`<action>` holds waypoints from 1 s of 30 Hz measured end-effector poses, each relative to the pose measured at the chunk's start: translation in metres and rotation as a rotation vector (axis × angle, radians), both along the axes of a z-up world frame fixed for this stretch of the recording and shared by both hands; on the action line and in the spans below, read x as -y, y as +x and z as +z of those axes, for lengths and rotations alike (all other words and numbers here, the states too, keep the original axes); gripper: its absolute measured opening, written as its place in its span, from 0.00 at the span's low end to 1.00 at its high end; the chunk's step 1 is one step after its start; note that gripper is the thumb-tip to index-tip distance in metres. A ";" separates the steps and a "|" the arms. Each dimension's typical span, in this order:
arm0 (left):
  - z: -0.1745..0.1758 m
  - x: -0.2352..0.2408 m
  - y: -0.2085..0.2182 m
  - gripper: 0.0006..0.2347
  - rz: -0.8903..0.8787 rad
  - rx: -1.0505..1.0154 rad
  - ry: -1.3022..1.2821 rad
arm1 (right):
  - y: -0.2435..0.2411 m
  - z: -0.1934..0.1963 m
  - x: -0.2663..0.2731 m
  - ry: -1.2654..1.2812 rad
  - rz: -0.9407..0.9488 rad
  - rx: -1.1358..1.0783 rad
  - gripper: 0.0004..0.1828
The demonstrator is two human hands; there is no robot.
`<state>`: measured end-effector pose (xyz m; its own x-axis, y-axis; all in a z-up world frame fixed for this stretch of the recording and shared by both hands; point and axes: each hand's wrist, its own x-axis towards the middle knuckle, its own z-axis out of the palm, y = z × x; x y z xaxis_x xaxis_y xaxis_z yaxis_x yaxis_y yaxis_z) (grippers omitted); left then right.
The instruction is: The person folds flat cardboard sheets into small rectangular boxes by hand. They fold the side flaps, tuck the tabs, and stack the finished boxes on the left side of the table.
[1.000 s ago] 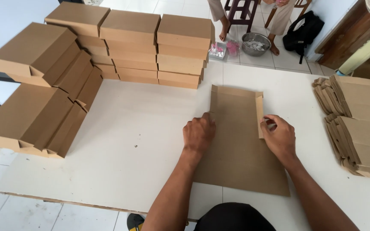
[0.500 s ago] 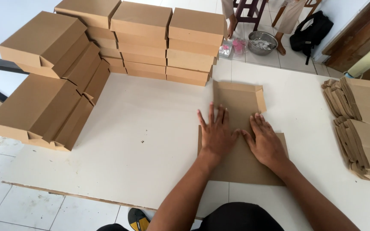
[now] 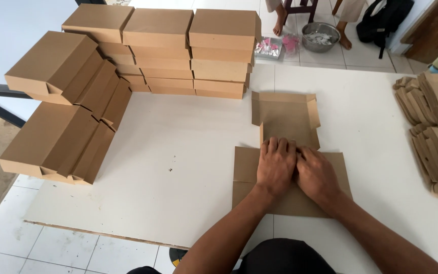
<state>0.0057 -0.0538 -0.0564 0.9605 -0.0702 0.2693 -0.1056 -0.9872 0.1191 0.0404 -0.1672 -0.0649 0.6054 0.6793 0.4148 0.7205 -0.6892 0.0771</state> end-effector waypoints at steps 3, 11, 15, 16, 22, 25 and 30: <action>0.014 -0.011 -0.001 0.18 -0.074 -0.079 -0.046 | -0.009 0.029 -0.005 -0.007 0.029 0.098 0.06; 0.042 -0.042 -0.009 0.14 0.111 -0.051 -0.084 | 0.002 0.050 0.000 -0.099 -0.126 0.007 0.13; 0.036 -0.042 -0.007 0.15 0.120 -0.054 -0.160 | 0.009 0.046 0.006 -0.090 -0.132 0.035 0.13; 0.037 -0.042 -0.006 0.15 0.118 -0.058 -0.165 | 0.011 0.043 0.009 -0.096 -0.134 0.033 0.13; 0.042 -0.049 -0.003 0.21 0.269 0.032 -0.346 | 0.021 0.042 0.012 0.275 -0.166 0.055 0.06; 0.035 -0.054 0.001 0.25 0.313 0.023 -0.407 | 0.022 0.047 0.008 0.279 -0.355 -0.066 0.24; 0.026 -0.050 0.006 0.23 0.212 -0.080 -0.254 | 0.026 0.031 0.007 0.214 -0.260 -0.300 0.26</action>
<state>0.0117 -0.0038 -0.0307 0.9654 0.1931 0.1755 0.1188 -0.9241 0.3633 0.0664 -0.1738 -0.0337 0.8598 0.4065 0.3091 0.4896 -0.8283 -0.2725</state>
